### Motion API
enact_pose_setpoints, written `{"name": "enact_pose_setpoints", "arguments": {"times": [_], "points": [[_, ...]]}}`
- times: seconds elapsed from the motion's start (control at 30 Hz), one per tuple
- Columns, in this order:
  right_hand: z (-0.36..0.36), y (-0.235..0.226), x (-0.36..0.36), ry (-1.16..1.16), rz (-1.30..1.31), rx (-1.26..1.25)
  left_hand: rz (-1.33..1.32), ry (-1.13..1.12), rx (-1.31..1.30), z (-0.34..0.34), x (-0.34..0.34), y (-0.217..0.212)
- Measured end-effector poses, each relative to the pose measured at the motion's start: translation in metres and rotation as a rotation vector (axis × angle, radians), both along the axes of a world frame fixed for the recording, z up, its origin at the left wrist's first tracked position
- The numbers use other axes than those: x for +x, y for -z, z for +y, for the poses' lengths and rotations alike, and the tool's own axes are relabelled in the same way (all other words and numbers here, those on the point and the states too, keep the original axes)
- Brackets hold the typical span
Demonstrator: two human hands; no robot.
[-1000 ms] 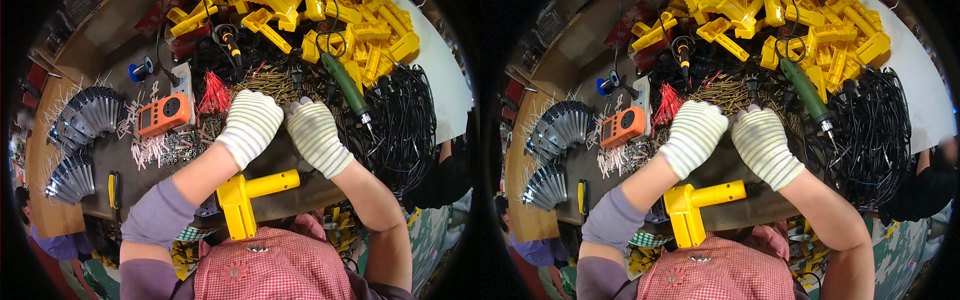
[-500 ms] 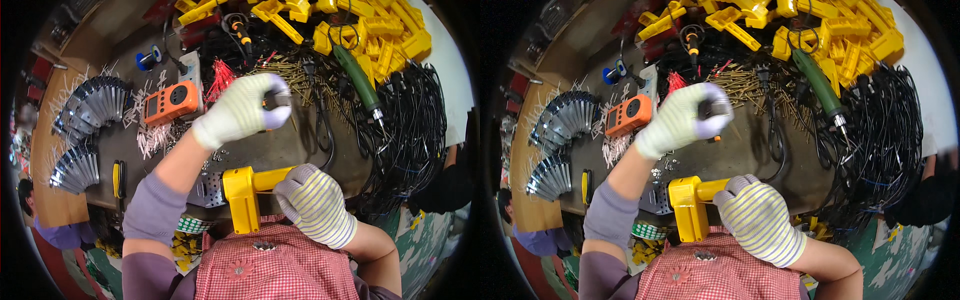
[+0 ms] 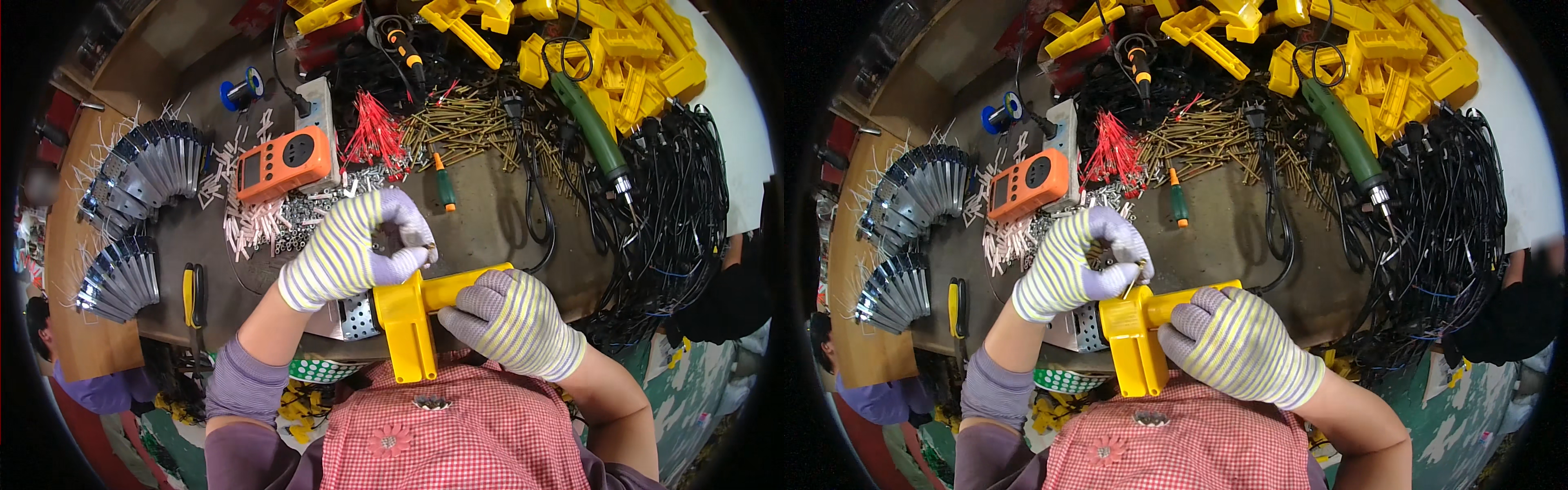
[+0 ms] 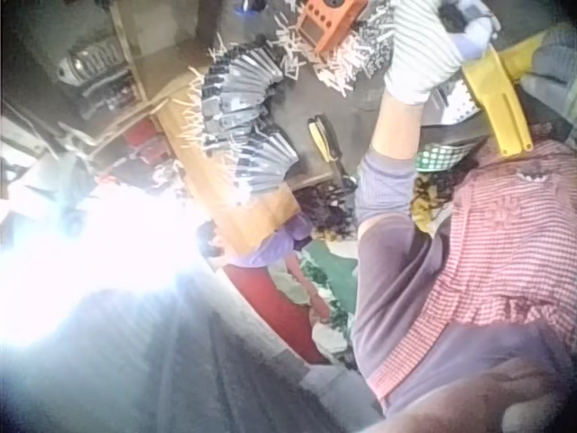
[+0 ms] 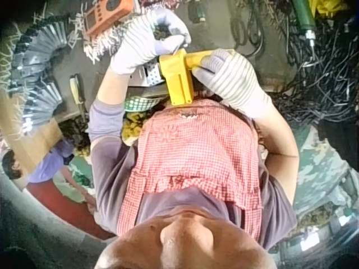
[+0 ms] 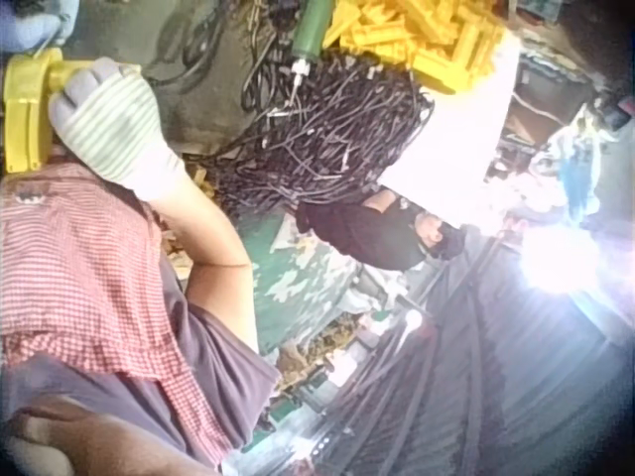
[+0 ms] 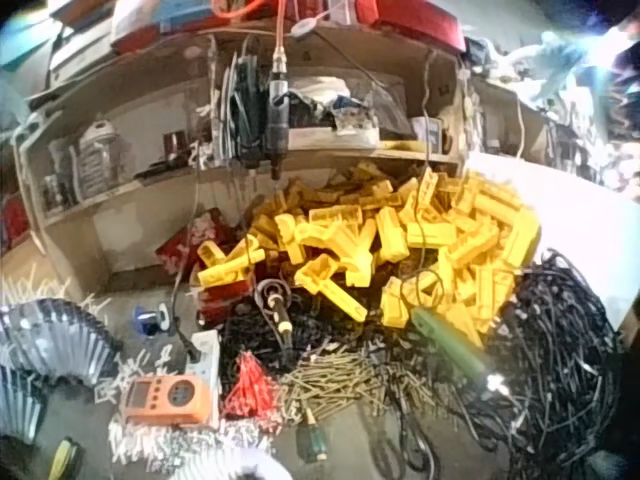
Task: Soldering, screwing, and assembling wiring components into a yellow plastic device housing.
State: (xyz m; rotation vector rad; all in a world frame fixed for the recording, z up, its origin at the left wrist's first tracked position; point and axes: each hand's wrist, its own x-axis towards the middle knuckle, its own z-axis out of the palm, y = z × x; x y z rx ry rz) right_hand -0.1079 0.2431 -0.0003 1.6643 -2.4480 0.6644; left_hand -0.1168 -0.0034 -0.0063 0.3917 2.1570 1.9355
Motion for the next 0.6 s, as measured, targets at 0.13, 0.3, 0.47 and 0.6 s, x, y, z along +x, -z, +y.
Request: {"name": "enact_pose_setpoints", "arguments": {"times": [0.13, 0.3, 0.47, 0.6], "points": [[-0.005, 0.004, 0.003, 0.083, -0.018, -0.017, 0.221, -0.008, -0.149, 0.006, 0.003, 0.005], [-0.005, -0.006, 0.005, 0.035, -0.075, 0.112, 0.362, 0.028, -0.272, 0.012, 0.006, 0.003], [-0.007, -0.007, -0.005, -0.097, -0.011, 0.130, 0.396, -0.045, -0.206, 0.018, 0.008, 0.003], [-0.017, -0.005, 0.002, -0.194, -0.028, -0.039, 0.489, 0.004, -0.295, 0.017, 0.006, 0.000]]}}
